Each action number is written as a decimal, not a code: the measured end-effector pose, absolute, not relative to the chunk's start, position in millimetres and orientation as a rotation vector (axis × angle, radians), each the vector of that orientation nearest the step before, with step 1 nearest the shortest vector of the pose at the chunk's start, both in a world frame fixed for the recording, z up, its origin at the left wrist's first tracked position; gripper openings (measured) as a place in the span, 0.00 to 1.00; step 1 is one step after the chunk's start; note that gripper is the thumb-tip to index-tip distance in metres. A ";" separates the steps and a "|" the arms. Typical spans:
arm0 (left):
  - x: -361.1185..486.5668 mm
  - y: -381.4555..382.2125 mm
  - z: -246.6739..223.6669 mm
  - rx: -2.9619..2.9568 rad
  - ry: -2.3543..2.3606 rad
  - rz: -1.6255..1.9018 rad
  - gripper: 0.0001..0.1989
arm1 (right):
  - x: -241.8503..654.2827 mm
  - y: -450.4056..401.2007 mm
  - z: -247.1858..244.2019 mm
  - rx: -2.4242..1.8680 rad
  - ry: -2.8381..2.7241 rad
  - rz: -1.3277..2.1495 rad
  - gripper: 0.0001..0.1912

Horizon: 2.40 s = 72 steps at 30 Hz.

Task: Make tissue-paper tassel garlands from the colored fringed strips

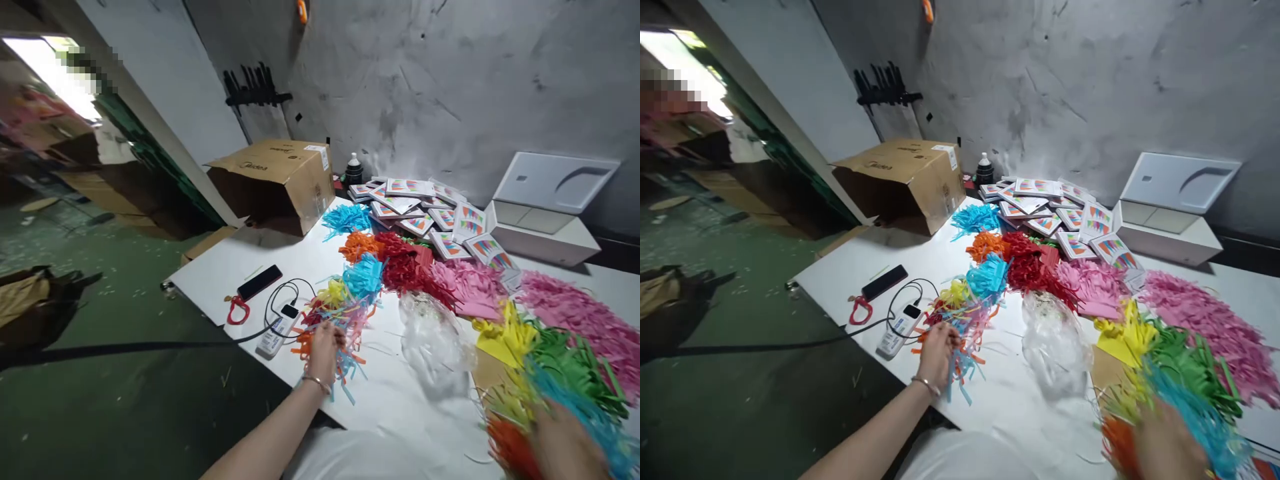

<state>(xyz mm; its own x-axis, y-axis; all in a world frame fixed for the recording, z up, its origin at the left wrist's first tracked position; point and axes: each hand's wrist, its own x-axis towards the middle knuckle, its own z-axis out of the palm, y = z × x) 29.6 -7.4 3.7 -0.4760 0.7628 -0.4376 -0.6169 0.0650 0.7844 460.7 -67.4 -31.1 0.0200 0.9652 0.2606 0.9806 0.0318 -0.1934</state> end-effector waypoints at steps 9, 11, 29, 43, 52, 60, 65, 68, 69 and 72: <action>61.2 -62.0 -13.9 0.663 1.125 1.230 0.17 | 187.8 -35.0 8.7 -1.215 -2.176 0.915 0.12; 42.5 -65.3 -16.9 0.665 1.151 1.205 0.17 | 185.0 -36.2 2.9 -1.201 -2.110 1.046 0.12; -42.1 26.1 -25.2 1.449 1.731 1.229 0.10 | 145.1 -25.8 -21.7 -1.519 -1.557 1.470 0.19; 5.8 6.0 -63.6 1.981 1.079 0.386 0.13 | 159.5 -7.8 -39.6 -1.607 -1.434 1.391 0.21; -47.5 50.9 -52.2 1.642 1.373 0.746 0.10 | 163.0 8.4 -67.0 -1.815 -1.569 1.250 0.19; -23.5 123.0 -35.6 1.447 1.716 0.983 0.33 | 161.2 -1.6 -74.4 -1.782 -1.613 1.260 0.20; 16.3 177.0 -36.8 1.778 1.779 0.480 0.26 | 160.0 -10.4 -75.8 -1.780 -1.653 1.264 0.18; 18.4 203.7 -33.8 1.826 1.767 0.509 0.12 | 160.5 -18.3 -80.1 -1.783 -1.664 1.262 0.16; 15.5 212.1 -30.6 1.839 1.774 0.549 0.11 | 160.5 -20.7 -82.0 -1.788 -1.667 1.264 0.15; 2.6 237.3 -16.0 1.859 1.820 0.691 0.15 | 159.4 -24.2 -86.7 -1.819 -1.683 1.269 0.15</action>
<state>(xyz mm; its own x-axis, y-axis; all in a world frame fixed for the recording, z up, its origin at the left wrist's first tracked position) 2.6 237.3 -16.0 0.0061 0.9991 0.0431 0.7758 -0.0319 0.6301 159.4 -24.2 -86.7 -0.1101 0.9245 -0.3650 0.6057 -0.2288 -0.7621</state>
